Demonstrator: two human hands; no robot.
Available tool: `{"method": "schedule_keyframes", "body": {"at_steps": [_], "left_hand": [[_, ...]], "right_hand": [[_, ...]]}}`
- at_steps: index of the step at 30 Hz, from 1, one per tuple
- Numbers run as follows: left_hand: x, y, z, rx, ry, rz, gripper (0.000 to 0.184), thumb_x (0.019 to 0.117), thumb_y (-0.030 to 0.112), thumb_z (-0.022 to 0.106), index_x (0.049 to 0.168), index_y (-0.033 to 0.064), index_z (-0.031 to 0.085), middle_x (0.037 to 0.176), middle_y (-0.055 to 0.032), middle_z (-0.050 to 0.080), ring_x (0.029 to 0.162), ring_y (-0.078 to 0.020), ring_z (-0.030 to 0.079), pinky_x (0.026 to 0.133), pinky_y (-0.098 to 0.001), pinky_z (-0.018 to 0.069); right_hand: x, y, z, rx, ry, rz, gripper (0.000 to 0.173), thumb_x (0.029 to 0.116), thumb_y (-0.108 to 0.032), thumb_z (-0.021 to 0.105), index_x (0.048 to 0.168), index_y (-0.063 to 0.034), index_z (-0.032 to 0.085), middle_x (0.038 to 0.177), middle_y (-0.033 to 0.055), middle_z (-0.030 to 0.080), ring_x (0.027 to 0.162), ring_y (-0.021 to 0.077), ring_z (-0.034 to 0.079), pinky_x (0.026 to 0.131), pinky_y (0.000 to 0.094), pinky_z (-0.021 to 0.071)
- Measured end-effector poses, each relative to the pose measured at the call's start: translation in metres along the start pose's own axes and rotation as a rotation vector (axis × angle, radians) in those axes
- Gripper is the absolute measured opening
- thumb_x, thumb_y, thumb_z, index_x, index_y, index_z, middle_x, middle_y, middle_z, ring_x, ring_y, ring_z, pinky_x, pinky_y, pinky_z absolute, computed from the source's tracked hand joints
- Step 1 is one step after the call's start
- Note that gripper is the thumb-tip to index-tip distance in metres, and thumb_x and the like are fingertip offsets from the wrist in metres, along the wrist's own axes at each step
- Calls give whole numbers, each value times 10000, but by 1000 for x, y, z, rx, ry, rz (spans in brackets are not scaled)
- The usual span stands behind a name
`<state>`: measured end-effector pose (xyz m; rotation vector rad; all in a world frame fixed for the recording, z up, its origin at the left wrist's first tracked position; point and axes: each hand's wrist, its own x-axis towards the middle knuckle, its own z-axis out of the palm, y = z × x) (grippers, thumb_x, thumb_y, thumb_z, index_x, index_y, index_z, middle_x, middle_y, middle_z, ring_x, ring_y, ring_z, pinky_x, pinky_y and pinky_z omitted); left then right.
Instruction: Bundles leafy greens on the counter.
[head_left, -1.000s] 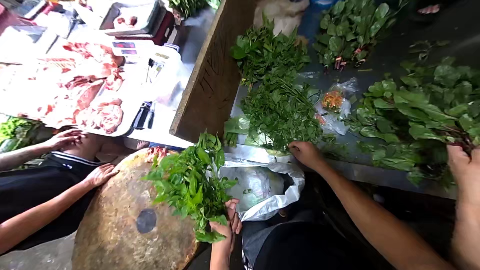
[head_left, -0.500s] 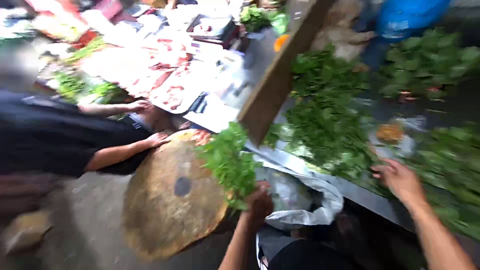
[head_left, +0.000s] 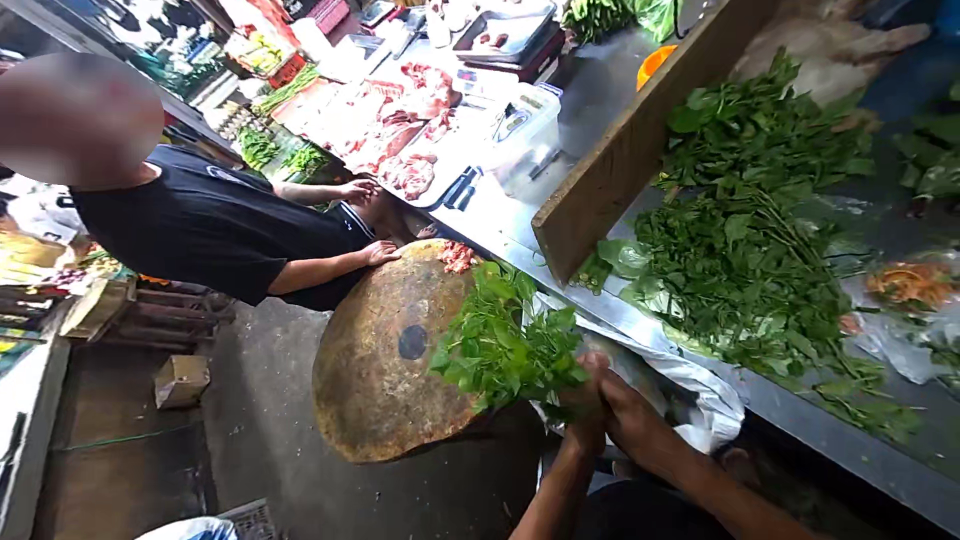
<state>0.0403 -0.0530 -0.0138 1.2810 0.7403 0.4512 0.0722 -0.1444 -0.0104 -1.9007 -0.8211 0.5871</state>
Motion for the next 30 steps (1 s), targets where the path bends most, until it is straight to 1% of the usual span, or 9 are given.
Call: {"method": "schedule_keyframes", "body": {"at_steps": [4,9,11,13,17,23,25,28,30], "left_hand": [[-5,-2,-17,402,-5,62,282,979,202,675,1094,-54,689,988,-140,711,952,-168,675,930,-360,549],[-19,28,-56,1125,-400,-165,448,1035,445,521,1159,61,715,1047,-139,732,1021,-282,702,935,-546,543],[-42,40,-68,1268,-472,147,348,1028,361,571,1112,67,736,922,-105,738,882,-271,728,798,-508,597],[-58,44,-79,1226,-623,574,279,982,162,628,1226,56,711,1116,-106,721,1086,-265,686,960,-442,567],[-43,38,-82,1333,-941,819,551,964,63,635,1495,148,511,1324,-176,628,1182,-340,647,1046,-546,501],[-8,35,-76,1647,-955,615,361,969,58,577,1320,-16,607,837,-151,716,818,-330,721,865,-504,545],[12,42,-77,1634,-972,442,226,992,141,575,1151,4,658,846,-174,714,836,-362,718,833,-548,534],[59,83,-96,1373,-900,18,332,1036,152,538,1328,42,654,1121,-218,722,1076,-367,694,971,-583,517],[89,97,-131,1016,-631,-119,318,1067,211,525,1312,58,658,937,-97,709,800,-166,668,800,-365,563]], "right_hand": [[2,3,6,-56,-228,205,375,1015,-161,544,1329,38,593,1225,227,681,1157,365,665,1026,560,504],[3,16,-1,285,-443,352,328,1071,-161,483,1311,27,603,1219,200,667,1155,263,640,1054,453,488],[4,21,-6,357,-560,459,331,1101,-239,440,1238,-7,632,1028,121,663,910,178,629,849,379,526],[3,27,-8,465,-755,491,240,1096,-284,423,1040,-94,559,714,-24,503,550,67,476,504,247,425],[1,35,-15,758,-1024,427,147,954,-225,508,810,-204,523,568,-100,451,423,6,392,391,186,345],[20,29,-18,696,-1159,530,215,998,-264,472,806,-178,516,550,-61,398,382,45,340,353,220,325],[27,30,-16,683,-1027,493,270,1026,-389,455,975,-158,585,620,-46,489,426,66,424,385,249,397],[36,26,-33,690,-700,407,561,989,-558,450,1328,-129,574,811,-7,666,550,113,602,468,311,534],[37,30,-45,747,-449,377,538,1010,-500,456,1366,-112,566,846,-6,674,609,126,634,508,318,563]]}}
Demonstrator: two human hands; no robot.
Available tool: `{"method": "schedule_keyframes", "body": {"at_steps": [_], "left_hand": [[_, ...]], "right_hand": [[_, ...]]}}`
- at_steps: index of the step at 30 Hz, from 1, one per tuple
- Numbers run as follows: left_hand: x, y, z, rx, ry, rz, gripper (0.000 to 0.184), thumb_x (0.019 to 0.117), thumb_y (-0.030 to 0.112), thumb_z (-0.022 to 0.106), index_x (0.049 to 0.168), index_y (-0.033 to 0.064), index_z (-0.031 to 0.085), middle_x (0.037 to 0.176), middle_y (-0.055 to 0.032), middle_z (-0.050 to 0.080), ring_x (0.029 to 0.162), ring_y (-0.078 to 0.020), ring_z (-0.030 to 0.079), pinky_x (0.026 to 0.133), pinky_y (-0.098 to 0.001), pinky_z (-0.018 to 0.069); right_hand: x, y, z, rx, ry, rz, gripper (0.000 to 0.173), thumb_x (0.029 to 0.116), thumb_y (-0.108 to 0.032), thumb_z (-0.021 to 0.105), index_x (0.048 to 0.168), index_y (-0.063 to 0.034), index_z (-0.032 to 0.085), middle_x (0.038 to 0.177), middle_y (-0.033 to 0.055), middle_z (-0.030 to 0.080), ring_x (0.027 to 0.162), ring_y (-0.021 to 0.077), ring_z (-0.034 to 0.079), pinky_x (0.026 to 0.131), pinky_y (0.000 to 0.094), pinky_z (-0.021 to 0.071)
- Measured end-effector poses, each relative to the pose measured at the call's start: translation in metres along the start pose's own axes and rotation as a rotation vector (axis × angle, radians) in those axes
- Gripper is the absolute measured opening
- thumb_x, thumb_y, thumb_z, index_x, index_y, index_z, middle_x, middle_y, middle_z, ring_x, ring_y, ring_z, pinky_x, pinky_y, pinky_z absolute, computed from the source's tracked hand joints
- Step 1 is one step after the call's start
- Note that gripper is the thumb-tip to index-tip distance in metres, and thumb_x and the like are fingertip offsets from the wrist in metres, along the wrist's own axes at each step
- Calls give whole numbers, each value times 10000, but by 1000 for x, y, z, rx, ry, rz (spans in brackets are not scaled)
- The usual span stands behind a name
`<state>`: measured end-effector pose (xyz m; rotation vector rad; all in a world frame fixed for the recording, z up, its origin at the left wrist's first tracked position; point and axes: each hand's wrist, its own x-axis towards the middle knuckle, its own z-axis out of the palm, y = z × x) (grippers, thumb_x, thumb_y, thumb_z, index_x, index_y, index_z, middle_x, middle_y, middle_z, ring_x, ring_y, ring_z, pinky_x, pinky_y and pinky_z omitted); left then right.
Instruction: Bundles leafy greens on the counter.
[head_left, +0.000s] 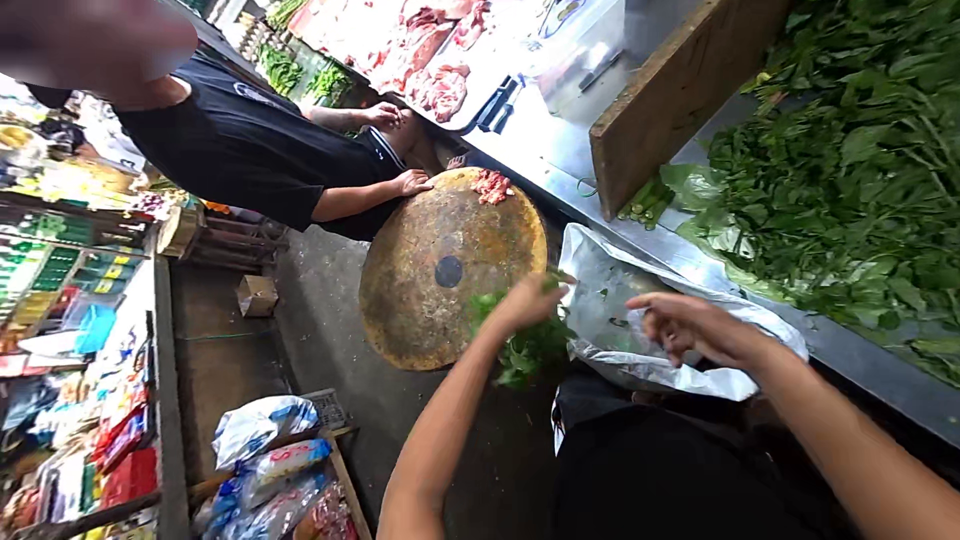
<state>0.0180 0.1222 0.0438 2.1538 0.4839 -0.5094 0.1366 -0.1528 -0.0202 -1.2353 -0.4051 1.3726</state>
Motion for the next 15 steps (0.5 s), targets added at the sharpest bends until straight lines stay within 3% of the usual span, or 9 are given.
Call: {"method": "schedule_keyframes", "body": {"at_steps": [2,5,8,11,13,15], "left_hand": [[2,-37,-31,-459,190,-5,264,1059,171,537,1263,50,654,699,-4,591,577,-77,548,610,-265,518],[-3,-75,-63,-814,374,65,225,1052,172,512,1196,114,674,572,70,471,478,-42,474,531,-227,488],[-4,-91,-80,-972,411,175,241,1056,226,470,1112,136,687,519,87,431,432,-32,443,511,-212,483],[1,-99,-91,-1035,387,242,385,1082,314,369,1095,100,688,490,79,455,430,-59,480,586,-273,546],[4,-93,-94,-1022,416,202,423,1100,266,290,1073,76,667,476,70,451,424,-72,490,596,-292,561],[6,-89,-97,-1010,407,199,403,1083,224,292,1060,60,659,467,70,455,416,-71,497,583,-284,560]], "right_hand": [[-5,3,-11,39,204,-58,401,1056,-340,430,1324,-85,584,816,-14,651,600,112,618,521,297,561],[-16,19,-30,51,424,-73,323,1065,-235,439,1278,-65,615,768,-30,619,572,87,582,528,268,542],[-34,38,-42,66,571,-54,313,1069,-208,430,1266,-65,626,755,-38,610,548,61,563,506,231,523],[-51,47,-40,94,697,-56,302,1065,-184,431,1252,-60,635,717,-48,583,498,38,509,463,197,473],[-51,47,-30,62,749,-32,290,1061,-159,443,1231,-42,646,680,-53,546,479,34,465,447,195,432],[-39,41,-16,-32,734,21,289,1060,-144,463,1244,-28,653,674,-36,541,481,49,461,452,219,430]]}}
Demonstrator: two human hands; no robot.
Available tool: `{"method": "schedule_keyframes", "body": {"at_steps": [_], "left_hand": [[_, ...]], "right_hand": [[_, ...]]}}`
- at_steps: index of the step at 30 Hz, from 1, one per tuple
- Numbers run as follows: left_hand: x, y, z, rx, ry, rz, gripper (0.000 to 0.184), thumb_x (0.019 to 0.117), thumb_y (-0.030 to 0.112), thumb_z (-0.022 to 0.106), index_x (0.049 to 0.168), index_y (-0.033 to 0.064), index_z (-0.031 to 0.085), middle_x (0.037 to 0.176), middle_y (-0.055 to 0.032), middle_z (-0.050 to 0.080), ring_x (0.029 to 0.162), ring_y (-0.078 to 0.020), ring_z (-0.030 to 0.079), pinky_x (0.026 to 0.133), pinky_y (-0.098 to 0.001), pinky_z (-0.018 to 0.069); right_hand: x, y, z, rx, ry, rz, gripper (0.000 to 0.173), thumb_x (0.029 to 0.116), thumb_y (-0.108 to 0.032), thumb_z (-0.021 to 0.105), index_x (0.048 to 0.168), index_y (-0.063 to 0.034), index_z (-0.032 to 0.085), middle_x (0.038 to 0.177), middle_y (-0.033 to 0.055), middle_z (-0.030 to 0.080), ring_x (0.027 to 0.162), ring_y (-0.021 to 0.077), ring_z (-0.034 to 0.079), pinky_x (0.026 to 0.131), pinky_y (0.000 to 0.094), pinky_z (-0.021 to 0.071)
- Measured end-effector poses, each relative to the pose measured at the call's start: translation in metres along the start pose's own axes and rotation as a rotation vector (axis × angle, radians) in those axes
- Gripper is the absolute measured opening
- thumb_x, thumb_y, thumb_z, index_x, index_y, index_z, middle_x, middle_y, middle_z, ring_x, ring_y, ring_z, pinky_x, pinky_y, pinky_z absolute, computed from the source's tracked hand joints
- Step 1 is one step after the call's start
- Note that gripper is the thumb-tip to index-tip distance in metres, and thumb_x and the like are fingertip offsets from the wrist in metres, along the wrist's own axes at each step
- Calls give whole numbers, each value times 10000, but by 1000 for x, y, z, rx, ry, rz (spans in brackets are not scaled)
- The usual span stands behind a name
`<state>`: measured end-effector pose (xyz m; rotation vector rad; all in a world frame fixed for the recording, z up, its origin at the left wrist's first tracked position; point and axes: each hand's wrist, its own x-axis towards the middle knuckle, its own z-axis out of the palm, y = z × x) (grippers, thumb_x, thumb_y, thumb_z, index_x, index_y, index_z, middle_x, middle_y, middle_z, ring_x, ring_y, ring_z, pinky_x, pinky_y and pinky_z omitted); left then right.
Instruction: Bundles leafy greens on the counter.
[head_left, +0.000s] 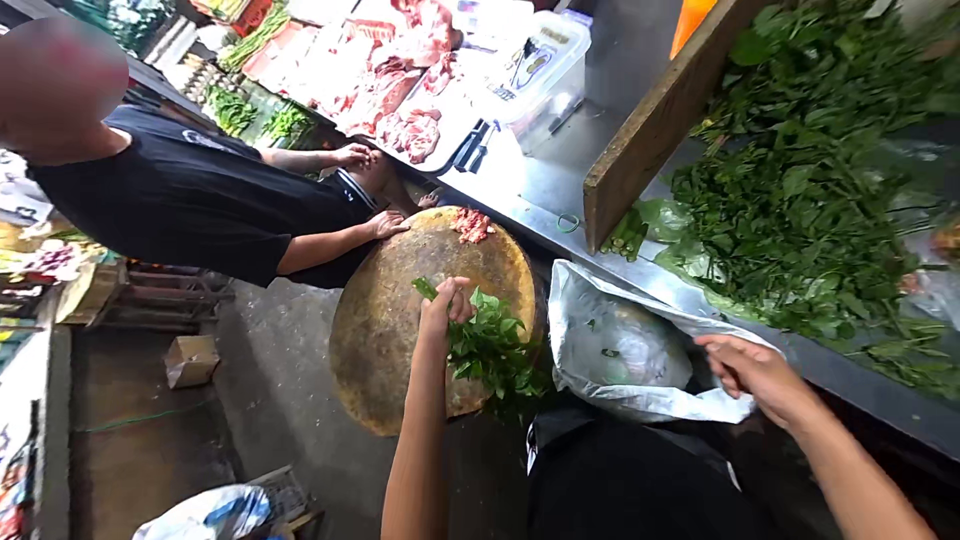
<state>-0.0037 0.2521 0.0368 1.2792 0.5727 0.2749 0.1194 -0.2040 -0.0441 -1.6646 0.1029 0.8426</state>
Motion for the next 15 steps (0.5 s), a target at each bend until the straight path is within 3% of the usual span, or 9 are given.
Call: {"method": "schedule_keyframes", "body": {"at_steps": [3,5,7,8,12,15], "left_hand": [[3,2,-3,4,-75,10,321,1025,231,428,1044,51,693,469,71,487,414,-64,512,540,-276,544],[0,8,-2,94,-100,-6,265,998,211,516,1036,42,716,496,74,505,435,-58,513,536,-264,532],[-4,15,1,218,-112,-14,238,1002,177,527,1033,38,718,532,75,520,459,-48,510,521,-241,507],[-5,17,1,259,-114,-26,233,1006,170,532,1035,38,721,546,69,535,466,-48,515,516,-235,502],[-14,23,-6,261,-107,-64,240,1032,154,528,1035,28,732,556,44,542,470,-54,511,506,-225,488],[-24,24,-16,189,-98,-69,235,1026,164,540,1029,31,734,548,54,524,467,-49,503,508,-220,483]], "right_hand": [[11,-26,47,-218,-95,-18,299,1077,-173,483,1283,-38,651,816,50,636,605,123,585,573,315,537],[29,-51,90,-372,-192,-138,326,1082,-185,475,1309,-27,648,1070,142,698,874,215,696,810,418,596],[60,-76,135,-552,-243,-357,356,1079,-179,451,1335,-26,646,1280,190,655,1164,282,649,1040,460,510],[80,-86,158,-634,-220,-452,365,1076,-170,441,1347,-25,637,1319,205,629,1237,312,608,1092,468,468],[169,-105,226,-784,100,-562,364,1045,-111,442,1337,16,620,1383,267,556,1291,431,543,1105,533,447],[212,-108,239,-846,293,-432,361,1037,-102,461,1323,65,602,1429,317,503,1302,497,521,1071,609,460]]}}
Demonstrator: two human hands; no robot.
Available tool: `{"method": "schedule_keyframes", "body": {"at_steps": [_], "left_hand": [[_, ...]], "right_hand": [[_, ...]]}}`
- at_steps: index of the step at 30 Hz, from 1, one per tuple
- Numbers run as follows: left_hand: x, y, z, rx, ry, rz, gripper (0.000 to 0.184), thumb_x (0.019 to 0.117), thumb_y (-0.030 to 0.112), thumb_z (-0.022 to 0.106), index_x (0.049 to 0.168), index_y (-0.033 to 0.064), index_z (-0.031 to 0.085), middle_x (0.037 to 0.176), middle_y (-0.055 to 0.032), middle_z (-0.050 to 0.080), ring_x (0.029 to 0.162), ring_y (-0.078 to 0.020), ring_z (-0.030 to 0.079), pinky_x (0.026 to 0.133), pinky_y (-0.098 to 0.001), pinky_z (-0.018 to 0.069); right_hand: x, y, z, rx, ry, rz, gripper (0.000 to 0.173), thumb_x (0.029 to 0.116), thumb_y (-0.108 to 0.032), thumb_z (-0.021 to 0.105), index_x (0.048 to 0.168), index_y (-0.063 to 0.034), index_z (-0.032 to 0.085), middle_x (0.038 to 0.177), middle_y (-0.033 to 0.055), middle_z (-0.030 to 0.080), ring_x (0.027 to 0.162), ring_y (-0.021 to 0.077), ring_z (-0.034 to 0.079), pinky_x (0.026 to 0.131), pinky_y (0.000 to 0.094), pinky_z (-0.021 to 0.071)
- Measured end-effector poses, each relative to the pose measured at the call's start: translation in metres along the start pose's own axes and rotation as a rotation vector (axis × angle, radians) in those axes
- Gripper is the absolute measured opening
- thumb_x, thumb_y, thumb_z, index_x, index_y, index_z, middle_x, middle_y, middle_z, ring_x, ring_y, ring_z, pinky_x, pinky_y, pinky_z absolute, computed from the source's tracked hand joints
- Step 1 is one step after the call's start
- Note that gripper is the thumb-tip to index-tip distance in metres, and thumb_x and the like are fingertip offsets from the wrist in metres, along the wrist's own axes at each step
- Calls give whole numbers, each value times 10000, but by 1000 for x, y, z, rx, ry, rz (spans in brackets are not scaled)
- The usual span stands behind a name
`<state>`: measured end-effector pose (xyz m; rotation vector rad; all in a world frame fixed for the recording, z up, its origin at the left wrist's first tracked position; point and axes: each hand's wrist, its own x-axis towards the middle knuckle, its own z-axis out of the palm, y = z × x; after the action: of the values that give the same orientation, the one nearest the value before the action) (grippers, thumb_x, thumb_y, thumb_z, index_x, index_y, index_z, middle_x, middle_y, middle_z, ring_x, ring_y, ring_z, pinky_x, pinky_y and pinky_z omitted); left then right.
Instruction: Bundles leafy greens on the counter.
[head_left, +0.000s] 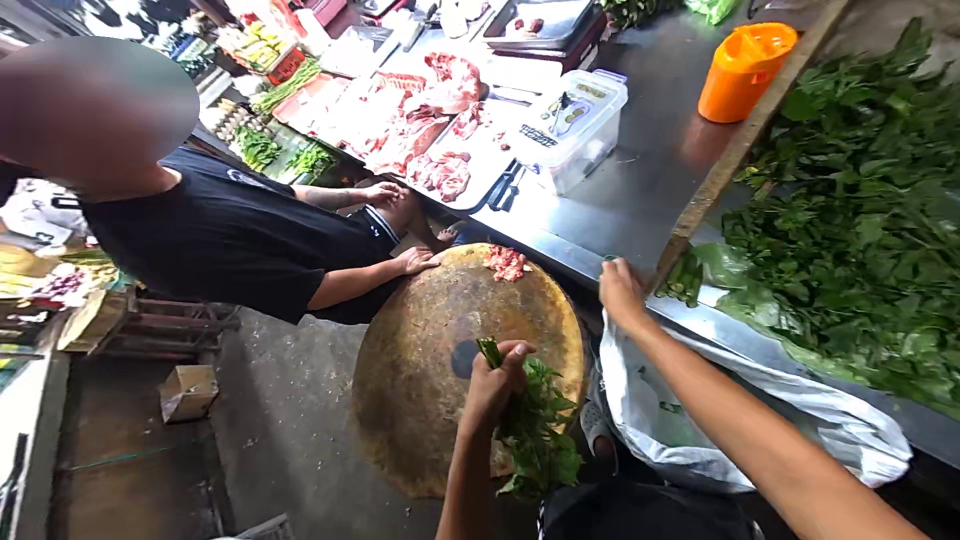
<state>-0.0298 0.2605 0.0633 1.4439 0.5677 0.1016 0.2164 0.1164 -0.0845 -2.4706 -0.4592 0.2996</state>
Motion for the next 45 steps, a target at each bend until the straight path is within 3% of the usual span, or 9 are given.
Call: {"method": "schedule_keyframes", "body": {"at_steps": [10,15,21,28,32,39,41,43,45], "left_hand": [[-11,-23,-42,-203,-68,49,232,1003,156,551,1020,24,741,523,60,505,449,-44,498,512,-218,485],[-3,-18,-65,-333,-42,211,260,989,306,626,990,74,743,519,51,534,467,-73,551,572,-278,546],[1,-4,-105,-705,271,372,592,1126,310,148,869,150,657,489,113,459,445,-52,503,596,-272,546],[-21,0,-111,-702,769,337,485,1143,332,214,869,128,558,515,92,465,420,-25,488,466,-173,483],[-33,-12,-104,-396,747,291,424,1140,238,271,905,72,581,519,71,465,440,-53,510,513,-214,525],[-38,-55,-84,783,466,242,219,1020,102,564,1140,-12,707,835,-58,715,710,-133,670,712,-347,580],[-26,-55,-66,1181,242,168,230,974,57,578,1153,36,721,960,-146,756,913,-297,729,932,-545,522],[-8,-51,-42,1475,45,-72,250,1013,52,505,1194,42,678,1037,-183,740,1034,-359,705,1040,-579,435],[9,-53,-28,1586,-90,-276,288,1043,25,419,1236,-7,631,1101,-218,717,1098,-384,674,1094,-574,381]], "right_hand": [[29,-10,3,-232,-142,189,400,1015,-159,555,1289,132,563,1379,361,511,1290,521,516,985,660,469],[23,-22,-7,-365,-260,116,265,960,21,585,1191,148,610,1334,352,539,1250,508,552,964,632,500],[30,-10,-10,-337,-305,169,294,1012,-164,578,1067,110,666,1212,327,643,1171,489,623,931,666,494],[-15,-63,9,-98,-442,-86,325,1006,-211,547,1095,75,673,1164,304,659,1127,474,639,923,664,499],[-48,-64,60,-135,-773,-230,356,1067,-275,489,1229,-25,683,1267,229,667,1230,411,615,1011,645,464],[-70,-38,52,415,-589,-80,196,938,-180,620,888,8,640,875,129,648,849,233,620,812,461,494],[-75,-34,42,702,-514,49,178,969,-111,592,998,57,645,870,120,716,816,190,704,829,392,590],[-88,-33,29,982,-542,192,220,1022,-69,524,1198,61,549,933,143,729,782,225,734,767,390,625],[-107,-28,5,1073,-729,264,306,1027,-40,379,1323,-30,454,1262,158,689,877,296,755,734,436,634]]}}
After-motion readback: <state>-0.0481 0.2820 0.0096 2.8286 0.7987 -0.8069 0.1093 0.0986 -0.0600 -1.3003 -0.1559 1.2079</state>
